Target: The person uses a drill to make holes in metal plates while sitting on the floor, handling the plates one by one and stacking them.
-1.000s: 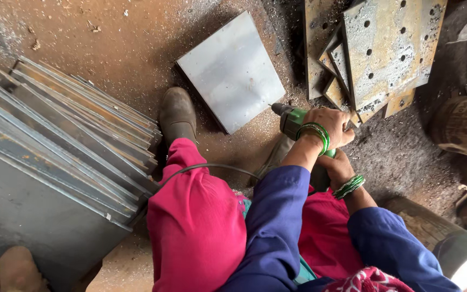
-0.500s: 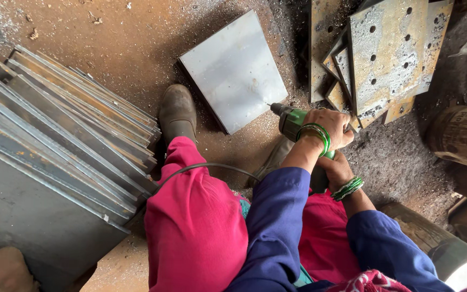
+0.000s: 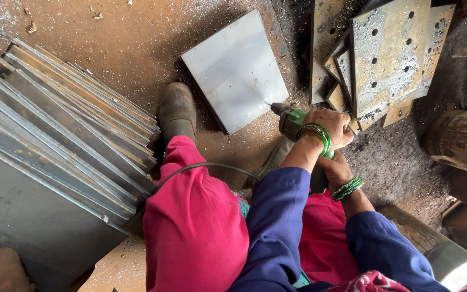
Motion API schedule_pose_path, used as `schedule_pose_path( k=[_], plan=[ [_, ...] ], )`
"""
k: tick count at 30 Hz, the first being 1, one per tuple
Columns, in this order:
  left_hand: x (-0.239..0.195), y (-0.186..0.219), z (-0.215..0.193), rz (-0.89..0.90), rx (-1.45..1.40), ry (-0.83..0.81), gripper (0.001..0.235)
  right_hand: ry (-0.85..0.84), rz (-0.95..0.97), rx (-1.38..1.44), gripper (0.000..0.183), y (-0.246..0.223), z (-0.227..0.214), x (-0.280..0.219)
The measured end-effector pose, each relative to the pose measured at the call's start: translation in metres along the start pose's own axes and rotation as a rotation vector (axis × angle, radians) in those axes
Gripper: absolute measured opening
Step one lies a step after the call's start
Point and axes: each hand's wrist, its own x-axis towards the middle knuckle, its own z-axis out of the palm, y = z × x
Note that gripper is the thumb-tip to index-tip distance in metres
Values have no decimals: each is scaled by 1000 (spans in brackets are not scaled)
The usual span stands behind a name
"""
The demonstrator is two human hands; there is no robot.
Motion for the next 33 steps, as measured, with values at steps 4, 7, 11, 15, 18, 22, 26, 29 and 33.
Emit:
schedule_pose_path(
  k=[4, 7, 11, 15, 18, 22, 26, 29, 33],
  plan=[
    [2, 0, 2, 6, -11, 29, 28, 5, 15, 23, 31, -3, 2, 0],
    [2, -3, 2, 8, -17, 36, 28, 11, 12, 11, 32, -6, 6, 0],
    [3, -4, 2, 1, -25, 31, 28, 4, 12, 12, 32, -6, 6, 0],
    [4, -4, 3, 6, -21, 35, 28, 31, 22, 1, 32, -7, 5, 1],
    [5, -6, 6, 14, -38, 49, 28, 28, 16, -15, 32, -6, 5, 1],
    [7, -14, 18, 60, -47, 102, 26, 74, 8, -108, 34, -5, 5, 1],
    [6, -25, 26, 141, -105, 167, 29, 117, -64, -125, 42, -3, 16, -1],
    [5, -27, 22, 140, -79, 103, 29, 204, -55, -183, 46, -2, 28, -4],
    [-5, -25, 6, 77, -105, 20, 27, 264, -88, -286, 50, 3, 34, 0]
  ],
)
